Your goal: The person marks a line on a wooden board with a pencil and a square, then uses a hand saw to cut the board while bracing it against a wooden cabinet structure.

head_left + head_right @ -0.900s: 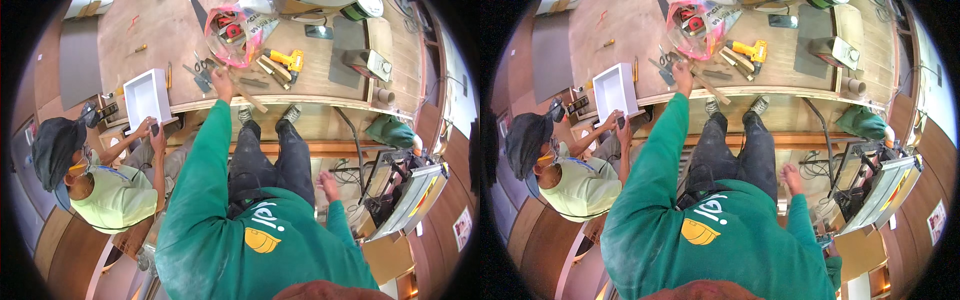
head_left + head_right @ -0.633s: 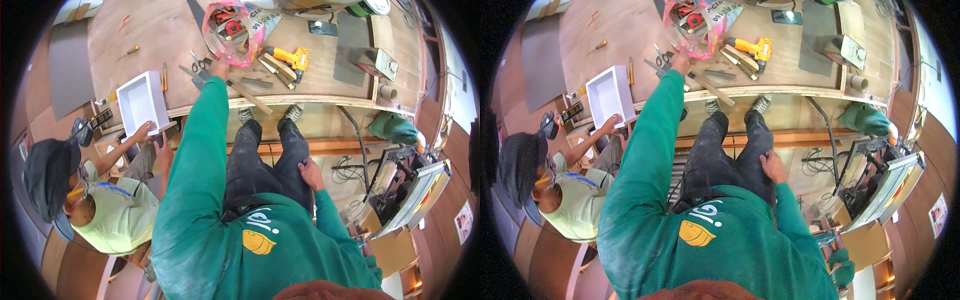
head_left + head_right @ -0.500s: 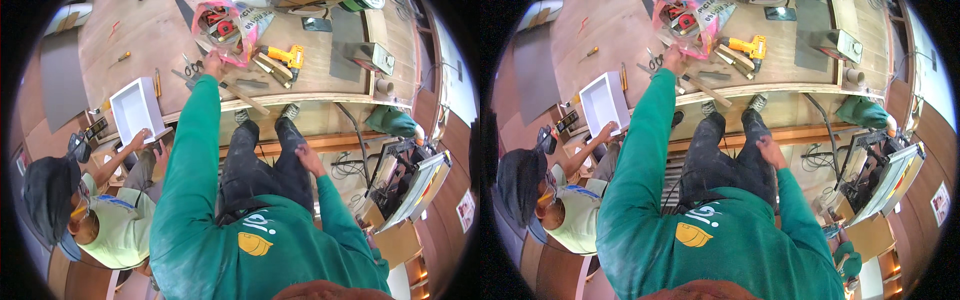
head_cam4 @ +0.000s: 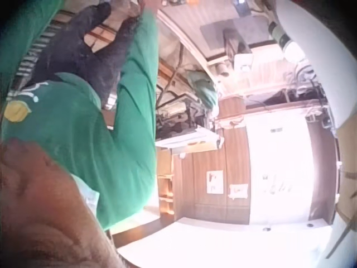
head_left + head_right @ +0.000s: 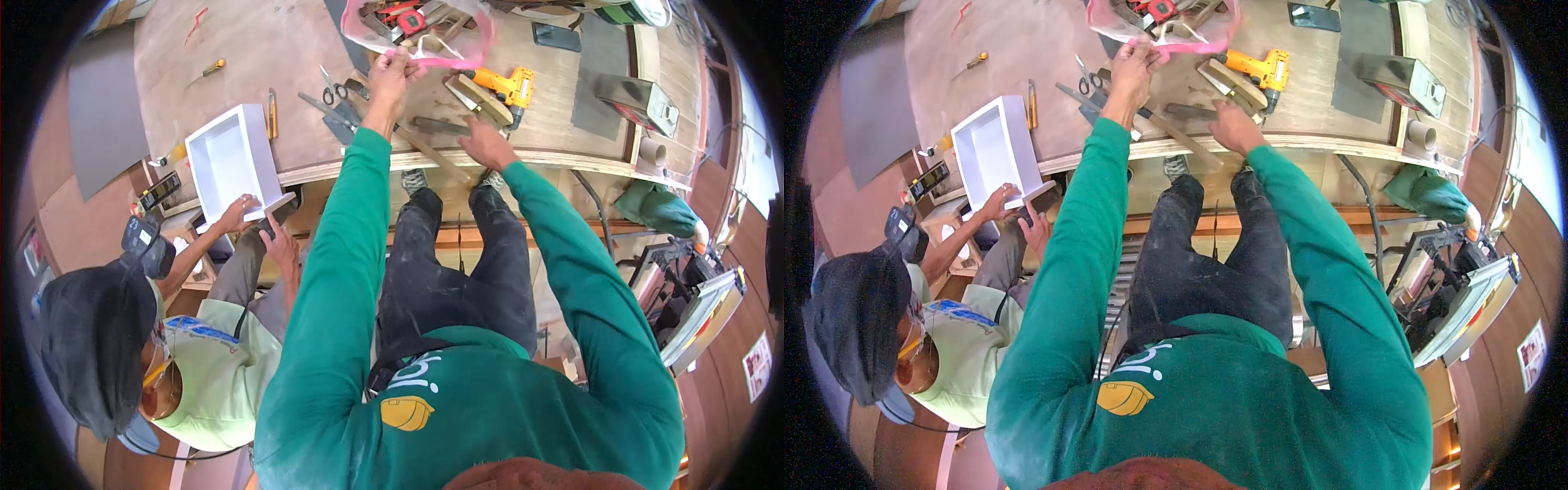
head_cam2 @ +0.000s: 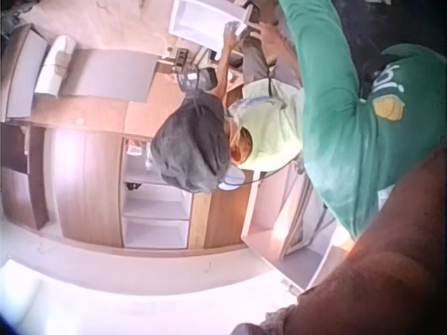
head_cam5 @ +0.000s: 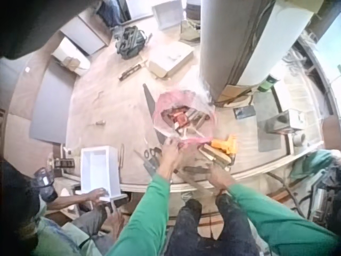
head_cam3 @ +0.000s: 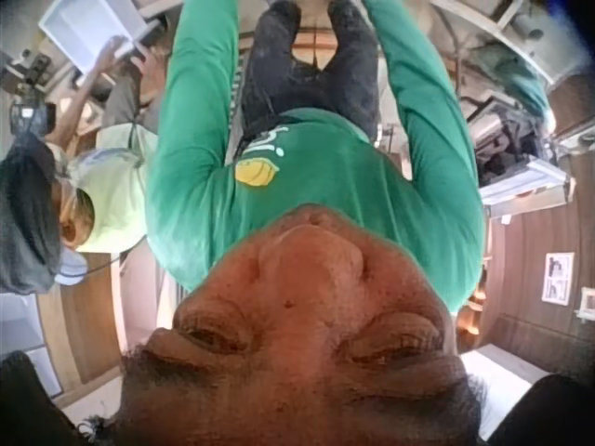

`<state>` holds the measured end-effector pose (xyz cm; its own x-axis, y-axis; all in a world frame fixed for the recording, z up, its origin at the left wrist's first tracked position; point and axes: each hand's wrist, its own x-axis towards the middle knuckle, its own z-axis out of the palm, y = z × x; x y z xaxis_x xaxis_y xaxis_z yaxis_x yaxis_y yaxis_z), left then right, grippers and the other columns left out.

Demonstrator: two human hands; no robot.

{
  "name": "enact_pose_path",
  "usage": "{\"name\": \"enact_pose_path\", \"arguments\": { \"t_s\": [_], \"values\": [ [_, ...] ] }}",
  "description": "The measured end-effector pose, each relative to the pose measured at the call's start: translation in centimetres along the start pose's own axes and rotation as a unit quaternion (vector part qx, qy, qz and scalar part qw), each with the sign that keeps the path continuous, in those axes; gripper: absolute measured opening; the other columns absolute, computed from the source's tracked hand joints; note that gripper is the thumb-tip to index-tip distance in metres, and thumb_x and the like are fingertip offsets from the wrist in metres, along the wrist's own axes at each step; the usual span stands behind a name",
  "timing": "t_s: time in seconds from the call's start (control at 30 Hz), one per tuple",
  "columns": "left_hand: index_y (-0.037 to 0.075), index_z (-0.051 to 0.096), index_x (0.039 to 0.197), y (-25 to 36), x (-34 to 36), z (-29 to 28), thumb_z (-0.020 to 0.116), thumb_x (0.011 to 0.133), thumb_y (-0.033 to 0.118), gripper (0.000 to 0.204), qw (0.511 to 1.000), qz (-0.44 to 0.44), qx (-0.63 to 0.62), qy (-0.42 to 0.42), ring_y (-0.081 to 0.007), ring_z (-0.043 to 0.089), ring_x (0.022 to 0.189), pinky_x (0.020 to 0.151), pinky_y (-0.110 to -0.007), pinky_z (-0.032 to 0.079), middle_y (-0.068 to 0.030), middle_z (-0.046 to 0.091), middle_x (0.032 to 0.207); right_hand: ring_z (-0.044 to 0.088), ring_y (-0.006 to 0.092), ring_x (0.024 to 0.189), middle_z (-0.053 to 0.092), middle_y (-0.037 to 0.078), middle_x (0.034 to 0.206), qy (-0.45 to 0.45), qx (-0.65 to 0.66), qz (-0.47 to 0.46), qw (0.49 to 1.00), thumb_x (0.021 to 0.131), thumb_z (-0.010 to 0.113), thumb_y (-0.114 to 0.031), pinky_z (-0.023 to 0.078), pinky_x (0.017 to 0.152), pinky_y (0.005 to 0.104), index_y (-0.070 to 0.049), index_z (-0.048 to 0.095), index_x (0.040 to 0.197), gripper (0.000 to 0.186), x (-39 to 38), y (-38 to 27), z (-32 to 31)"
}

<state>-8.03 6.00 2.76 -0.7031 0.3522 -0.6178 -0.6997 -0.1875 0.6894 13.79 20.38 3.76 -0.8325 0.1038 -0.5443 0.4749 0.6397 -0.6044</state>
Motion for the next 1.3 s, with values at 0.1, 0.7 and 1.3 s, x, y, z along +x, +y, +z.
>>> {"name": "enact_pose_path", "arguments": {
  "t_s": [0.1, 0.7, 1.3],
  "values": [
    [0.001, 0.062, 0.115, -0.2, -1.0, 0.4, 0.066, 0.109, 0.027, 0.027, 0.999, -0.018, 0.037, -0.013, -0.0229, 0.074, 0.091, 0.086, -0.035, 0.065, -0.0113, 0.073, 0.105, 0.061, 0.0485, 0.126, 0.062, 0.03, 0.133, -0.01, -0.12, 0.03, 0.992, 0.097, 0.066, -0.029, 0.053, 0.101, 0.0587, 0.006, 0.056, 0.136, 0.053, 3.5, 1.2, 3.3],
    [0.018, 0.074, 0.121, -13.2, -3.2, -5.7, 0.079, 0.086, 0.026, 0.037, 0.51, 0.219, 0.801, -0.223, -0.0326, 0.069, 0.113, 0.096, -0.049, 0.056, -0.0066, 0.069, 0.117, 0.065, 0.0389, 0.12, 0.065, 0.021, 0.123, 0.105, -0.24, 0.039, 0.964, 0.081, 0.085, -0.031, 0.054, 0.096, 0.0553, -0.001, 0.052, 0.131, 0.067, 6.9, 5.6, 2.3],
    [0.004, 0.068, 0.13, 1.2, -13.3, 1.5, 0.069, 0.106, 0.039, 0.042, 0.982, 0.035, 0.185, 0.025, -0.0147, 0.065, 0.096, 0.08, -0.034, 0.053, -0.004, 0.07, 0.112, 0.069, 0.0378, 0.106, 0.07, 0.026, 0.117, -0.103, 0.181, 0.071, 0.976, 0.078, 0.086, -0.033, 0.056, 0.095, 0.0443, 0.013, 0.051, 0.138, 0.084, -2.5, 3.1, -7.7]
  ]
}}
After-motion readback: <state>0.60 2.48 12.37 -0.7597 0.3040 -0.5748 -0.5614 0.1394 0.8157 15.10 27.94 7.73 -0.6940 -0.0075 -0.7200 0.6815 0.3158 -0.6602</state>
